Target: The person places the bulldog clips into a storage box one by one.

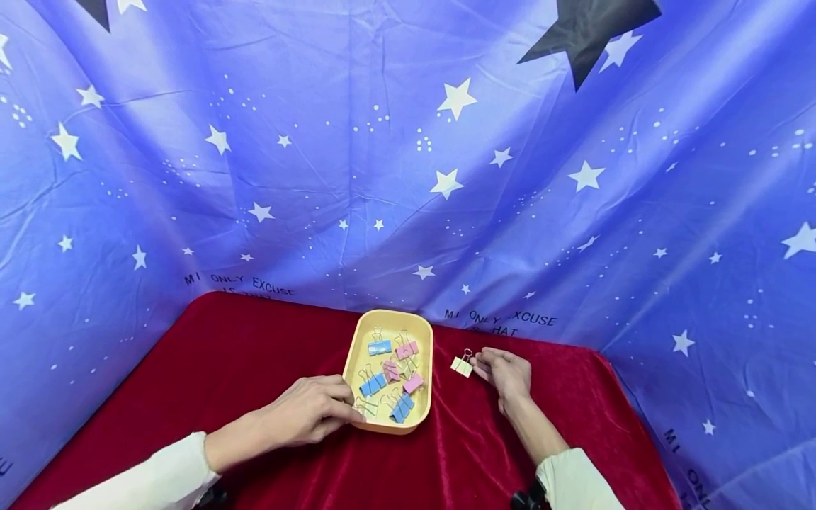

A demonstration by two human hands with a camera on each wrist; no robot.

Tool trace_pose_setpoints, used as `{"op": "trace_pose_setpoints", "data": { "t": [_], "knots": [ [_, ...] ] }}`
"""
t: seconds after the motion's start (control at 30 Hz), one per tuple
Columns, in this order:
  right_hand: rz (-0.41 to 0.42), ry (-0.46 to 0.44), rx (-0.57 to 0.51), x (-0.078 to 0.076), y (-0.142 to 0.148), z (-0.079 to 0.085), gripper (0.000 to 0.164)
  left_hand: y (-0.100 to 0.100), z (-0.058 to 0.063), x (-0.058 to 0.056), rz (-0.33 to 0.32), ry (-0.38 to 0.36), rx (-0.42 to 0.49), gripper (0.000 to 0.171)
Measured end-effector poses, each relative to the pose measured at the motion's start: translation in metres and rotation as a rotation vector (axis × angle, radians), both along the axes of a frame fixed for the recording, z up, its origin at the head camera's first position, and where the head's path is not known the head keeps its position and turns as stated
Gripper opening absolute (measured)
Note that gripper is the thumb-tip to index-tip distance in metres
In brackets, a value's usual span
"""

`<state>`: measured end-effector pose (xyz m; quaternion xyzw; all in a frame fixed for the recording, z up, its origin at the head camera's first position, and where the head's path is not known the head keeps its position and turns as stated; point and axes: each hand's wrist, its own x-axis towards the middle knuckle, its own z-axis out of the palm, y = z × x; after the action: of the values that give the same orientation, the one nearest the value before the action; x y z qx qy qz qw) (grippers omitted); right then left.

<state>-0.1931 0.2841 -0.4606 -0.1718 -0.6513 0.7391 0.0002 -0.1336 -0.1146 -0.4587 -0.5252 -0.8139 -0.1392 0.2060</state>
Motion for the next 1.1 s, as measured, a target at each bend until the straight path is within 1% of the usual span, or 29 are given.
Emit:
{"op": "trace_pose_setpoints", "data": {
  "t": [0.17,0.33,0.57,0.8,1.0,1.1],
  "knots": [
    [-0.001,0.007,0.031,-0.002,-0.001,-0.003,0.043,0.000,0.000,0.000,0.001,0.007,-0.004,0.032],
    [-0.002,0.021,0.063,-0.004,-0.003,-0.006,0.049,0.000,0.001,0.001,-0.002,0.007,-0.002,0.031],
    [0.023,0.035,0.085,-0.005,-0.009,-0.005,0.063,0.000,0.001,0.001,0.006,0.005,-0.004,0.032],
    [0.044,0.018,0.134,-0.011,-0.011,-0.004,0.067,-0.001,-0.001,0.001,0.015,0.001,-0.014,0.033],
    [0.041,0.004,0.222,-0.016,-0.010,-0.004,0.064,-0.001,0.000,0.001,0.014,0.008,-0.015,0.034],
    [0.045,-0.001,0.280,-0.018,-0.009,-0.007,0.064,0.000,0.000,0.001,0.013,-0.001,-0.013,0.032]
  ]
}}
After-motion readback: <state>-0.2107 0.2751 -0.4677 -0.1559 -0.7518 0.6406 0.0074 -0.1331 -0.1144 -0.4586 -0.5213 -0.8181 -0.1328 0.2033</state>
